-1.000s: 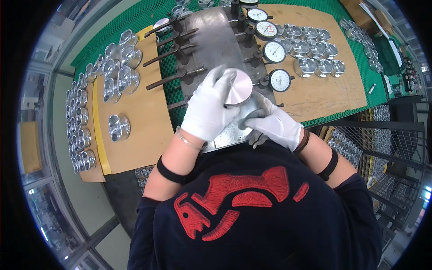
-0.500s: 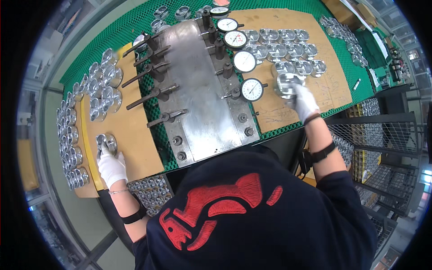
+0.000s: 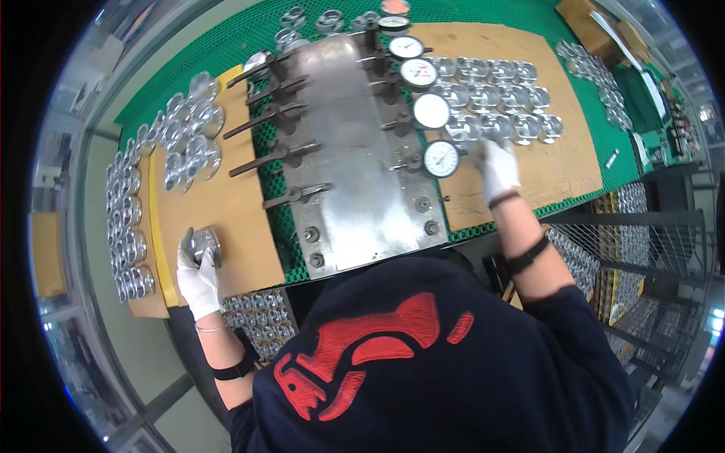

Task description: Inspecting and measuring metal pistons using a multi-dial gauge fixture and organizing them on cardboard dividers.

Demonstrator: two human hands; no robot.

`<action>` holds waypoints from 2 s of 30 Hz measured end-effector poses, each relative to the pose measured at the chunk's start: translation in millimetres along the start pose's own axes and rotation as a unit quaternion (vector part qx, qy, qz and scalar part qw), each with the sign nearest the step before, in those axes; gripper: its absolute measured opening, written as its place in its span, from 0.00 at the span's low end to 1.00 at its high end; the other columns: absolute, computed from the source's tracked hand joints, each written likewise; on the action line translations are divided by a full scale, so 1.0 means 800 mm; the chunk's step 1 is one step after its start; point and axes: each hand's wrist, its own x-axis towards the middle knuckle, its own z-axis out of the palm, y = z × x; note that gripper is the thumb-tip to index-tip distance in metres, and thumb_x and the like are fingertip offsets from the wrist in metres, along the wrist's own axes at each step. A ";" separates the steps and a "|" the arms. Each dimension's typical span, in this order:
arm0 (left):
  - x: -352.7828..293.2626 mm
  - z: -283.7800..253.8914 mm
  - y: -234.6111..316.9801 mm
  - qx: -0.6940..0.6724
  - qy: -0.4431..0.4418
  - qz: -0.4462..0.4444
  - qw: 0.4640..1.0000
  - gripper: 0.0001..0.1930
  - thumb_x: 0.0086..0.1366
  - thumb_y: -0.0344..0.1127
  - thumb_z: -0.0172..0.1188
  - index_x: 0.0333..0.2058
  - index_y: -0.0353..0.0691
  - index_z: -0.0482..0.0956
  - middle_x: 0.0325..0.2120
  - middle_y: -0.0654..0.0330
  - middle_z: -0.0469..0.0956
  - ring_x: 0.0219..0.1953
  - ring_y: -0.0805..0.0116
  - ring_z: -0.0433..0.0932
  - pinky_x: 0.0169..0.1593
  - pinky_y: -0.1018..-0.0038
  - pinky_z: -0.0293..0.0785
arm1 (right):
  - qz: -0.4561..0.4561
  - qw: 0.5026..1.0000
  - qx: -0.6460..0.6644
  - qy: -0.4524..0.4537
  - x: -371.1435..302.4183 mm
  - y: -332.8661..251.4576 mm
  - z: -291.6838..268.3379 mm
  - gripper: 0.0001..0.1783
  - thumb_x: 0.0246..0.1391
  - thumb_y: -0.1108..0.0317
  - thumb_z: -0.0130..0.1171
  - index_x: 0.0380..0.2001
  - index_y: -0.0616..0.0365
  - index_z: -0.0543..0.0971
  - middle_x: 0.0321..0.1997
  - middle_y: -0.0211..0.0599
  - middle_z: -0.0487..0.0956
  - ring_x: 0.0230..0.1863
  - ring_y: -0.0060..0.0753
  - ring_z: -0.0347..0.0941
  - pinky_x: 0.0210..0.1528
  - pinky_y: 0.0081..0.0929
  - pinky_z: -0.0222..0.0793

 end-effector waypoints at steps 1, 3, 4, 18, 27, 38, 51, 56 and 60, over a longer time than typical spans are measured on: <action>-0.010 -0.001 0.035 -0.088 -0.004 -0.026 0.996 0.24 0.65 0.30 0.57 0.60 0.34 0.66 0.38 0.57 0.79 0.35 0.74 0.78 0.37 0.77 0.76 | -0.047 0.998 0.012 -0.034 -0.007 -0.011 -0.009 0.21 0.60 0.74 0.51 0.57 0.63 0.66 0.51 0.40 0.72 0.43 0.30 0.75 0.48 0.29 0.75; -0.030 0.003 0.112 -0.293 -0.072 -0.095 0.949 0.24 0.66 0.31 0.57 0.60 0.33 0.66 0.38 0.57 0.79 0.36 0.72 0.78 0.39 0.76 0.77 | -0.179 0.982 -0.050 -0.033 -0.081 -0.081 0.035 0.21 0.62 0.74 0.50 0.58 0.64 0.66 0.51 0.41 0.75 0.43 0.27 0.76 0.45 0.27 0.74; -0.035 0.006 0.130 -0.337 -0.121 -0.077 0.931 0.27 0.65 0.34 0.58 0.60 0.32 0.65 0.40 0.54 0.79 0.39 0.71 0.79 0.42 0.75 0.77 | -0.211 0.971 -0.055 -0.096 -0.104 -0.098 0.041 0.19 0.62 0.75 0.49 0.56 0.64 0.68 0.47 0.40 0.78 0.40 0.27 0.77 0.44 0.26 0.74; -0.060 0.133 0.231 0.138 -0.231 0.411 0.871 0.35 0.49 0.37 0.68 0.56 0.33 0.68 0.51 0.46 0.71 0.53 0.45 0.70 0.55 0.58 0.70 | -0.378 0.635 -0.508 -0.441 -0.160 -0.080 0.115 0.46 0.41 0.61 0.68 0.63 0.58 0.60 0.51 0.50 0.72 0.42 0.54 0.76 0.41 0.41 0.75; -0.040 0.182 0.231 0.119 -0.195 0.387 0.893 0.40 0.46 0.40 0.72 0.59 0.40 0.66 0.53 0.47 0.69 0.52 0.44 0.71 0.53 0.59 0.72 | 0.057 0.834 -0.326 -0.442 -0.172 -0.084 0.083 0.45 0.53 0.71 0.57 0.70 0.53 0.48 0.44 0.51 0.77 0.33 0.47 0.80 0.36 0.35 0.79; -0.022 0.196 0.231 0.073 -0.225 0.386 0.892 0.43 0.46 0.32 0.70 0.62 0.39 0.62 0.57 0.45 0.65 0.54 0.42 0.70 0.54 0.59 0.73 | 0.276 0.854 -0.158 -0.412 -0.174 -0.075 0.086 0.51 0.57 0.71 0.57 0.72 0.44 0.35 0.40 0.43 0.77 0.25 0.33 0.79 0.25 0.30 0.79; -0.021 0.202 0.229 0.071 -0.217 0.377 0.898 0.43 0.45 0.30 0.69 0.62 0.38 0.62 0.58 0.44 0.64 0.55 0.42 0.69 0.56 0.59 0.71 | 0.275 0.858 -0.182 -0.394 -0.174 -0.079 0.093 0.46 0.58 0.71 0.56 0.72 0.47 0.41 0.38 0.40 0.79 0.28 0.27 0.76 0.27 0.23 0.76; -0.021 0.202 0.229 0.071 -0.214 0.383 0.896 0.43 0.45 0.29 0.68 0.62 0.38 0.62 0.58 0.44 0.64 0.55 0.41 0.69 0.56 0.58 0.71 | 0.280 0.860 -0.177 -0.389 -0.175 -0.079 0.093 0.49 0.56 0.70 0.57 0.72 0.46 0.40 0.37 0.40 0.79 0.27 0.28 0.77 0.26 0.24 0.76; -0.021 0.201 0.230 0.074 -0.221 0.378 0.896 0.43 0.45 0.29 0.67 0.63 0.38 0.61 0.58 0.44 0.64 0.54 0.41 0.69 0.57 0.58 0.71 | 0.271 0.859 -0.185 -0.393 -0.174 -0.081 0.094 0.50 0.55 0.70 0.57 0.72 0.46 0.39 0.38 0.40 0.79 0.26 0.28 0.77 0.26 0.24 0.76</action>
